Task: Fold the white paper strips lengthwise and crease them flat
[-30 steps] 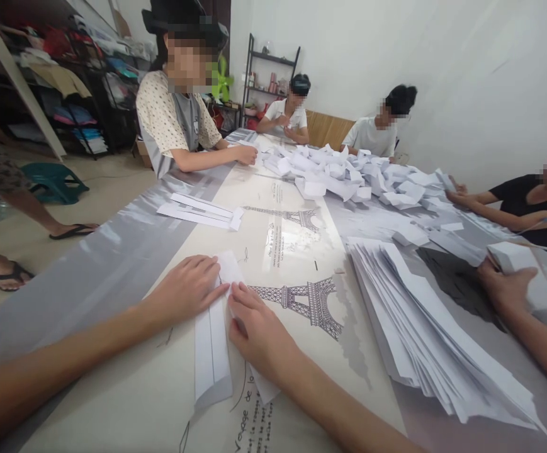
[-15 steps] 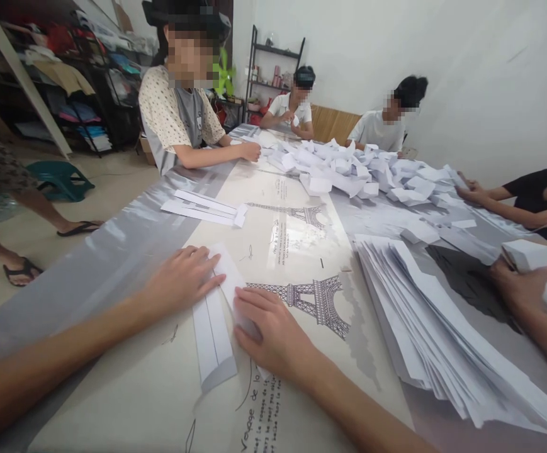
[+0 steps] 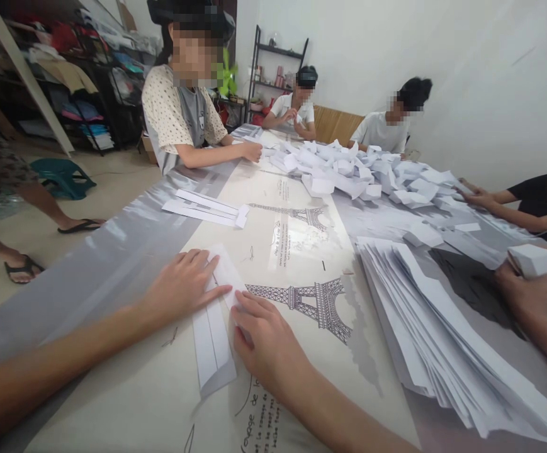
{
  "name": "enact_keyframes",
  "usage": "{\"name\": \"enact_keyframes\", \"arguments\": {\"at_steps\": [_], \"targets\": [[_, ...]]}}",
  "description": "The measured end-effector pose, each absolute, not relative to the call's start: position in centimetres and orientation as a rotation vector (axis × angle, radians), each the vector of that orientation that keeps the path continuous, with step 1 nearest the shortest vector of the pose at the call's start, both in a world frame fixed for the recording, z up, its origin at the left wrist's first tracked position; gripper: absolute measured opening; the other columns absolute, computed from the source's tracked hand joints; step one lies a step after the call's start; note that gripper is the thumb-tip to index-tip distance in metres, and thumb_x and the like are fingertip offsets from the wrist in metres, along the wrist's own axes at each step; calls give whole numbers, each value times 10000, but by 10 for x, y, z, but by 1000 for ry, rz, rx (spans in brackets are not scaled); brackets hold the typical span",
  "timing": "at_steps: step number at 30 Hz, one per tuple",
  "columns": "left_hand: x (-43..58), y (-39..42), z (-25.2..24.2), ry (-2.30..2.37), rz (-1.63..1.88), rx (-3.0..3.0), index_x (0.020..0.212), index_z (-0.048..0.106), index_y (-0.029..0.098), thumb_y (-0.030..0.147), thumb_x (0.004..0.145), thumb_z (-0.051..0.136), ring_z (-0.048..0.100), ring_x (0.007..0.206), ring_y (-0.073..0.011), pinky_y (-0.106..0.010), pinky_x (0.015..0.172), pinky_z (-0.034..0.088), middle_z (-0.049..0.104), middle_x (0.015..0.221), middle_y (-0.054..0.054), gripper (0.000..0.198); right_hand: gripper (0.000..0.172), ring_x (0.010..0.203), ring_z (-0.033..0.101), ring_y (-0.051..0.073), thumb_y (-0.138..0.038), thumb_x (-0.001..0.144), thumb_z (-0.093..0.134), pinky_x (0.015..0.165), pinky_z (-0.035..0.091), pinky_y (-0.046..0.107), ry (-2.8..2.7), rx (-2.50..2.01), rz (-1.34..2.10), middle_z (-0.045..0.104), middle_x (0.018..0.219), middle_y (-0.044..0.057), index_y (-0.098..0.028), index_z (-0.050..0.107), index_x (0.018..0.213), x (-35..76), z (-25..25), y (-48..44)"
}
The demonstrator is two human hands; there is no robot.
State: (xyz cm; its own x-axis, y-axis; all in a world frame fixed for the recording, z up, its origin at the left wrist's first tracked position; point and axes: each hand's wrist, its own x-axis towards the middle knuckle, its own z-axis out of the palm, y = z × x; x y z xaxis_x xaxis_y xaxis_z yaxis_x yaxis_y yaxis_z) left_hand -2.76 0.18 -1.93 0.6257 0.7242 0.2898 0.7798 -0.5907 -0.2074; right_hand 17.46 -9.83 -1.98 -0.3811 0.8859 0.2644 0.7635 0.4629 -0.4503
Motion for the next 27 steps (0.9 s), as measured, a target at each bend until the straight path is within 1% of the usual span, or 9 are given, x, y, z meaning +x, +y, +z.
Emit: {"name": "enact_keyframes", "arguments": {"at_steps": [2,4,7,11,15,16,18,22,27], "targets": [[-28,2,-20,-1204,-255,-2550,1205,628,73,624,1005,392,596,1060,-344,-448,895,477,652,1144,-205,632,325,1319,580,272,-64,881,533,1073,529,492,-2242,-1376,386,703,1292,79,-223,750,1064,176,-17,-98],[-28,2,-20,-1201,-268,-2570,1203,623,55,615,1008,394,596,1052,-338,-439,893,481,640,1162,-212,636,334,1272,615,269,-74,876,547,1045,550,487,-2230,-1392,410,721,1252,63,-236,735,1100,180,-14,-98],[-27,2,-20,-1197,-275,-2572,1193,628,41,601,1007,413,592,1073,-346,-451,939,469,650,1131,-212,627,321,1126,680,284,-115,866,593,910,613,473,-2181,-1457,396,739,1184,69,-226,708,1145,188,-11,-98],[-26,1,-20,-1198,-282,-2555,1165,644,22,592,996,452,524,1231,-398,-500,1041,411,652,1146,-241,625,255,979,695,270,-146,867,607,779,624,423,-2146,-1509,363,724,1116,81,-225,704,1090,192,-8,-100],[-26,1,-22,-1252,-300,-2617,1208,621,20,582,1002,442,605,1097,-371,-476,935,479,656,1125,-234,625,249,778,662,216,-91,880,505,599,588,368,-2210,-1568,328,663,1109,86,-234,685,975,186,-7,-104],[-26,1,-22,-1257,-299,-2621,1217,616,18,582,1006,433,612,1080,-367,-471,920,487,655,1125,-234,629,263,767,650,216,-71,874,481,574,578,363,-2231,-1578,307,652,1099,89,-229,674,958,184,-8,-105],[-26,1,-22,-1251,-279,-2610,1223,610,6,585,1011,416,610,1084,-368,-471,923,489,653,1128,-240,647,300,816,641,238,-29,850,447,565,574,363,-2265,-1575,248,635,1086,105,-211,657,963,180,-11,-107],[-25,1,-20,-1243,-230,-2587,1197,620,5,600,1007,416,610,1082,-358,-462,938,488,649,1150,-237,656,395,849,619,261,34,823,417,518,552,345,-2322,-1547,69,636,1099,139,-169,657,1062,177,-21,-110],[-25,2,-20,-1243,-257,-2607,1213,610,1,614,992,450,590,1158,-357,-451,988,482,628,1228,-249,671,369,869,609,277,74,838,447,482,530,326,-2352,-1513,-159,676,1133,154,-122,677,1050,173,-27,-113]]}}
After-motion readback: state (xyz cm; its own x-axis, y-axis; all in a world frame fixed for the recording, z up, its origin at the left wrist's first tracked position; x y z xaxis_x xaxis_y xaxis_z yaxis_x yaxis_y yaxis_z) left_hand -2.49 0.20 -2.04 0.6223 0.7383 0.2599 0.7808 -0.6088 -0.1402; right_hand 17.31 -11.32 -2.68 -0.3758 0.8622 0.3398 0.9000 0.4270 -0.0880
